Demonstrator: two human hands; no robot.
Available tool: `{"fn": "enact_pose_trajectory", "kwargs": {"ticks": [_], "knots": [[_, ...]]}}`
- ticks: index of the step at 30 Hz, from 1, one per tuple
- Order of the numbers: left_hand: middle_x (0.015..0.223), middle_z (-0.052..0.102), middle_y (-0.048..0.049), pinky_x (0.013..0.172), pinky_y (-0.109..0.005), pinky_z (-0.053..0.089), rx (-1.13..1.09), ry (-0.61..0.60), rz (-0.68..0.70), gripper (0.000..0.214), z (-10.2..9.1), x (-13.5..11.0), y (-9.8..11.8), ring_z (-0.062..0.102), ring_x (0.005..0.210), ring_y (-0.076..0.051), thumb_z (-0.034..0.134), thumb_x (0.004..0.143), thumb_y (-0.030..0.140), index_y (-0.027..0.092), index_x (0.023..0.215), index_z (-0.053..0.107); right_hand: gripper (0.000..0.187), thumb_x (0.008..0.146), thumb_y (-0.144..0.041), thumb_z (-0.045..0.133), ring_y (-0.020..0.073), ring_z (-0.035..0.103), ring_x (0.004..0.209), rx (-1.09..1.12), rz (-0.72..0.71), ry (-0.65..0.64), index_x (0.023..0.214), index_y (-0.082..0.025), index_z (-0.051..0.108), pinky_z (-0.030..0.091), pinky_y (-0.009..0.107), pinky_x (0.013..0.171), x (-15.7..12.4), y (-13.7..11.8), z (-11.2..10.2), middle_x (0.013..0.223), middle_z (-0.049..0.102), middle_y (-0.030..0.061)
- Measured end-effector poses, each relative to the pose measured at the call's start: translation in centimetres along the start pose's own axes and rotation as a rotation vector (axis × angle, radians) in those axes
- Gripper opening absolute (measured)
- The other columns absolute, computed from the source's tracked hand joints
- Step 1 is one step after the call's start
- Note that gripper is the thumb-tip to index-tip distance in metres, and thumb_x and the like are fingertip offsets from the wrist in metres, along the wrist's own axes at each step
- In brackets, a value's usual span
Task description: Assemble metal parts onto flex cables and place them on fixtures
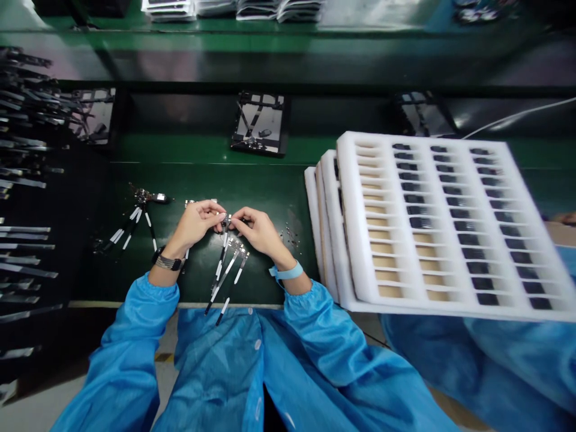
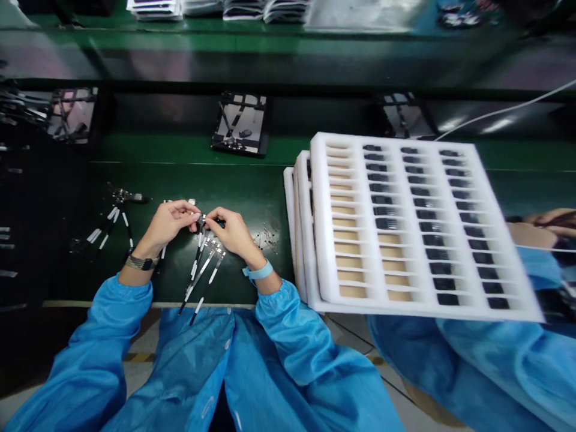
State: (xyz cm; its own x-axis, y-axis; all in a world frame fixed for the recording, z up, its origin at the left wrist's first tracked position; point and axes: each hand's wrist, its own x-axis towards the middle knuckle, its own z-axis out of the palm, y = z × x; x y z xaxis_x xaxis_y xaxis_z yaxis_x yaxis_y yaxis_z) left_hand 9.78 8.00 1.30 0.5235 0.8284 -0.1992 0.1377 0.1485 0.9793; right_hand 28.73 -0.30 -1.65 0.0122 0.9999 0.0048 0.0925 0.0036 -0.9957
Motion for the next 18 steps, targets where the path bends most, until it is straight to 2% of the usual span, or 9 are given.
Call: {"fn": "enact_pose_trajectory", "kwargs": {"ticks": [6,13,18], "knots": [[0.065,0.071,-0.004,0.063,-0.028,0.059,0.029,0.059,0.049,0.037,0.4,-0.2,-0.1,0.071,0.059,-0.017,0.092,0.076,0.041,0.012,0.095,0.078,0.018,0.097,-0.037,0.068,0.0206,0.074,0.086,0.022,0.023,0.056,0.091,-0.019,0.07,0.059,0.03,0.072,0.1,0.5,0.4,0.089,0.079,0.0069],[0.063,0.072,-0.0049,0.067,-0.03,0.06,0.022,0.009,0.025,0.038,0.0,-0.1,0.2,0.072,0.06,-0.018,0.092,0.076,0.043,0.011,0.094,0.08,0.04,0.089,-0.057,0.08,0.0185,0.072,0.077,0.252,0.12,-0.064,0.093,-0.018,0.071,0.06,0.029,0.066,0.3,0.1,-0.2,0.084,0.078,0.0067],[0.061,0.071,-0.0042,0.067,-0.031,0.06,0.007,-0.022,-0.01,0.037,0.0,-0.2,0.2,0.071,0.059,-0.018,0.093,0.074,0.041,0.012,0.092,0.08,0.044,0.085,-0.058,0.084,0.0186,0.073,0.078,0.3,0.159,-0.137,0.093,-0.017,0.073,0.061,0.029,0.068,0.2,-0.3,-0.7,0.085,0.079,0.0075]]}}
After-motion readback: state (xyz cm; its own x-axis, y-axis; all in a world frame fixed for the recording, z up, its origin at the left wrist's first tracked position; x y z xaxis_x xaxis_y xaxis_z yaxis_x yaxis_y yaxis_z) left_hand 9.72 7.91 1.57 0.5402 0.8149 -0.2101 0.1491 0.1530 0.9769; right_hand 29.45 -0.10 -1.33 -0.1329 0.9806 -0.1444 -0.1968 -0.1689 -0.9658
